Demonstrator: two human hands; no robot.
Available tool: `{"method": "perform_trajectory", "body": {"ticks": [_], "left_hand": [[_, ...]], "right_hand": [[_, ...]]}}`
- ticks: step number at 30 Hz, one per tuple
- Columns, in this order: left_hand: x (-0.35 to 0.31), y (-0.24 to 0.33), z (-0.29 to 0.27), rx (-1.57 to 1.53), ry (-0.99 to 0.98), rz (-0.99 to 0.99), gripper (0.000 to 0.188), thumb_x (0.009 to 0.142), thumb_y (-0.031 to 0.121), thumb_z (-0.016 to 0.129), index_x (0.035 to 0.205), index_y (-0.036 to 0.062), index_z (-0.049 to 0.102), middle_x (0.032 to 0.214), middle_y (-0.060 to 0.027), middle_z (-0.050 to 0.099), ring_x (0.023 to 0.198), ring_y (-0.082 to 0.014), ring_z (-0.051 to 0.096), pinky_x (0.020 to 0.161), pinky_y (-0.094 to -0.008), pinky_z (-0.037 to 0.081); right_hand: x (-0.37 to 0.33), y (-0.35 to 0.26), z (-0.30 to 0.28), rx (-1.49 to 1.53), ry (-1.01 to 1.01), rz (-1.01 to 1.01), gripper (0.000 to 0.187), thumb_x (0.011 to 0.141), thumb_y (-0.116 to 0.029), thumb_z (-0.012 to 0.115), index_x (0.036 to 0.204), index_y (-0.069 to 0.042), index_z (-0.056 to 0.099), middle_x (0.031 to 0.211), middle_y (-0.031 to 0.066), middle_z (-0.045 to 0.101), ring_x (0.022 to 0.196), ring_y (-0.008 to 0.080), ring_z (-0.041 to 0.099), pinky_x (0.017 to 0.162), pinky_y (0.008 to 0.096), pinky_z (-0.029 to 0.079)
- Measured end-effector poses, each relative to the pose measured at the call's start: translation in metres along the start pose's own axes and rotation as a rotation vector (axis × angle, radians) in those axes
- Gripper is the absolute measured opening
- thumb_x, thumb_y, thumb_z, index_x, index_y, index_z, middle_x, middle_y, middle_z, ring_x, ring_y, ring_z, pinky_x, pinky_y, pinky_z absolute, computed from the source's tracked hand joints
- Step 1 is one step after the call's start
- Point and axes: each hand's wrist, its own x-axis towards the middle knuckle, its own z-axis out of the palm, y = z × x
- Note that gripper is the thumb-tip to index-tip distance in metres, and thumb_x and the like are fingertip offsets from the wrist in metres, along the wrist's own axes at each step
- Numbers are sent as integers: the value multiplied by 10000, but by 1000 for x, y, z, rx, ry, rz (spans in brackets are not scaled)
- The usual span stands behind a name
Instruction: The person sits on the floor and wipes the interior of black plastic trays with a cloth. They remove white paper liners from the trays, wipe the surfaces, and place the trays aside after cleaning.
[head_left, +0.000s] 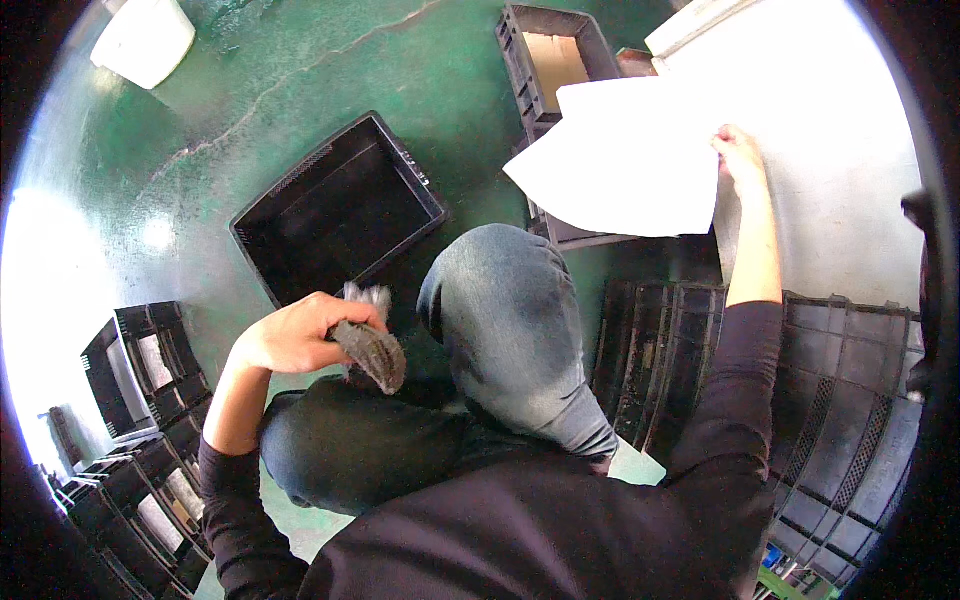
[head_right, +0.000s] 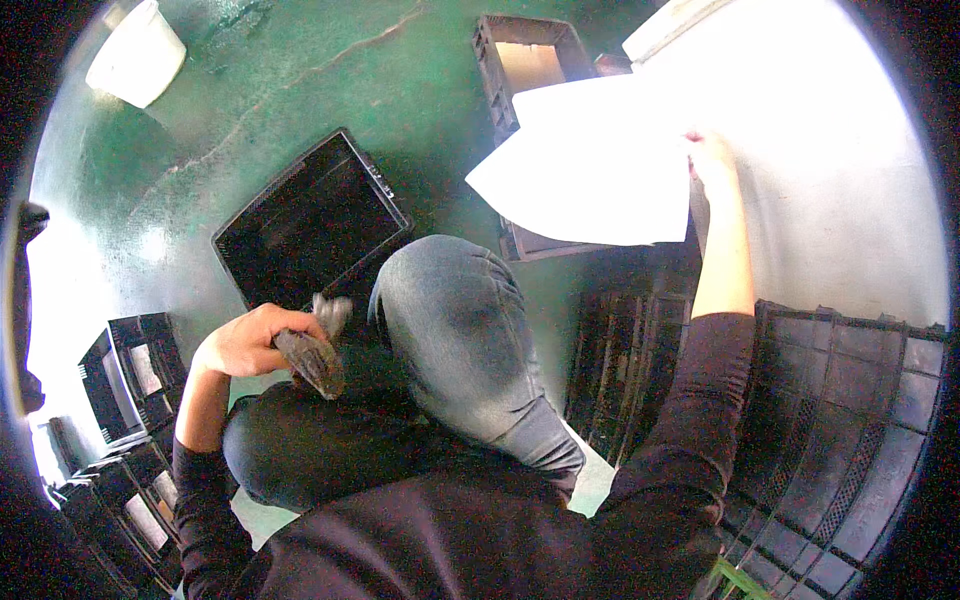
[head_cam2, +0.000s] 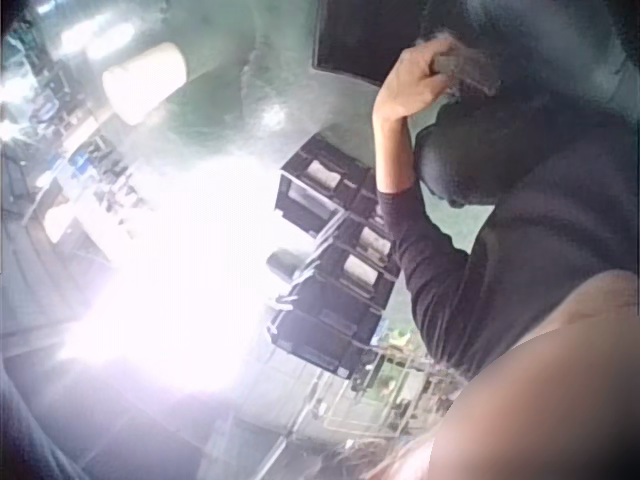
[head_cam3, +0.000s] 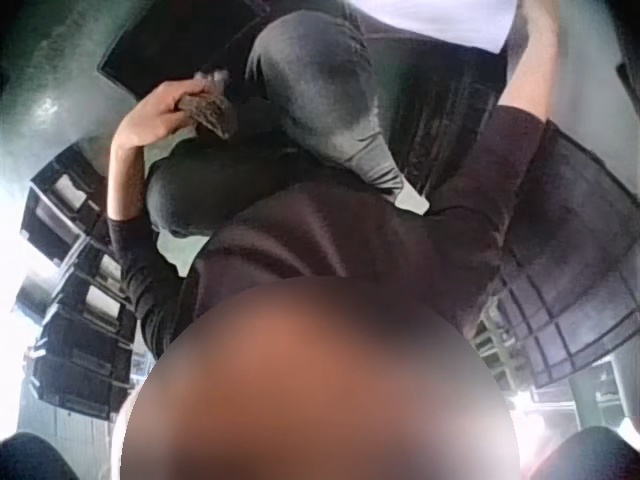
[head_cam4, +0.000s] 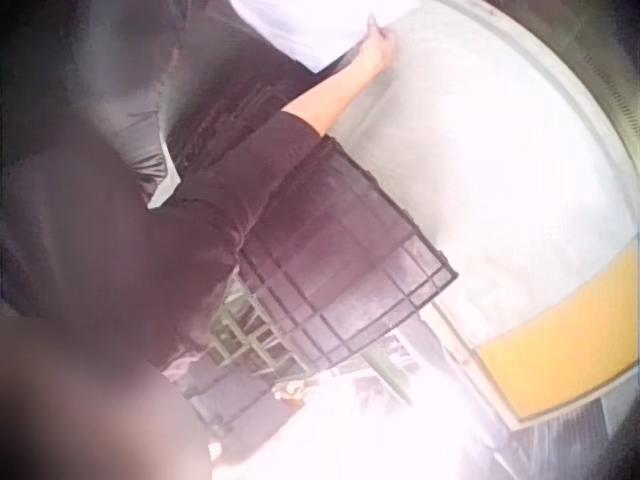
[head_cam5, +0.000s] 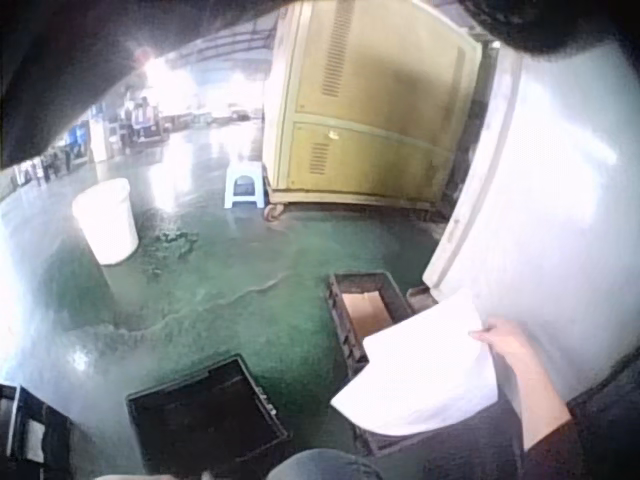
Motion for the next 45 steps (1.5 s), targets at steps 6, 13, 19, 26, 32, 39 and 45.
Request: {"method": "perform_trajectory", "body": {"ticks": [6, 13, 19, 26, 32, 39, 45], "left_hand": [[-37, -13, 9, -114, 78, -64, 348, 700, 17, 578, 1047, 19, 609, 921, -114, 660, 869, -164, 617, 793, -303, 475], [-84, -29, 17, -227, 408, -188, 253, 736, 35, 558, 984, 4, 596, 780, -26, 599, 712, -83, 500, 641, -249, 429], [-162, -51, 40, -287, 719, -163, 331, 721, 220, 655, 975, 17, 597, 676, 23, 543, 520, -55, 464, 459, -213, 360], [-227, -78, 95, -649, 1014, -201, 299, 674, 166, 661, 910, -4, 593, 701, 25, 559, 538, -27, 458, 468, -184, 347], [-242, -103, 133, -854, 1109, -230, 216, 695, 24, 587, 907, -16, 587, 705, 29, 540, 551, -22, 459, 468, -172, 350], [-231, -111, 149, -934, 1118, -340, 250, 684, -30, 545, 926, 3, 598, 700, 36, 544, 552, -28, 464, 469, -177, 350], [-224, -105, 154, -959, 1069, -392, 275, 665, -50, 522, 926, 0, 596, 700, 32, 542, 563, -33, 462, 484, -180, 355]], "right_hand": [[21, -57, -32, 160, 267, -210, 410, 926, -231, 548, 1281, -41, 469, 1143, 77, 593, 923, 146, 597, 771, 321, 500], [4, -236, 109, -95, 95, -674, 427, 945, -268, 514, 1323, -78, 453, 1147, 93, 606, 924, 129, 609, 769, 319, 505], [-87, -341, 293, -591, -512, -1315, 405, 898, -274, 548, 1245, -64, 533, 973, 90, 666, 762, 161, 628, 675, 297, 512], [-112, -395, 432, -922, -923, -1267, 451, 796, -253, 634, 1225, -132, 560, 973, 108, 649, 877, 226, 606, 803, 396, 474], [-122, -290, 518, -392, -234, -1176, 478, 818, -200, 636, 1267, -135, 487, 1265, 127, 494, 1217, 308, 437, 1005, 576, 310], [-176, -193, 552, -784, -508, -486, 1031, 668, -538, 745, 1468, -314, 136, 1539, 124, -61, 1395, 436, -48, 956, 783, 156], [-151, -176, 580, -814, -670, -461, 1119, 660, -656, 687, 1484, -329, 3, 1537, 63, -194, 1407, 367, -143, 982, 756, 148]]}}
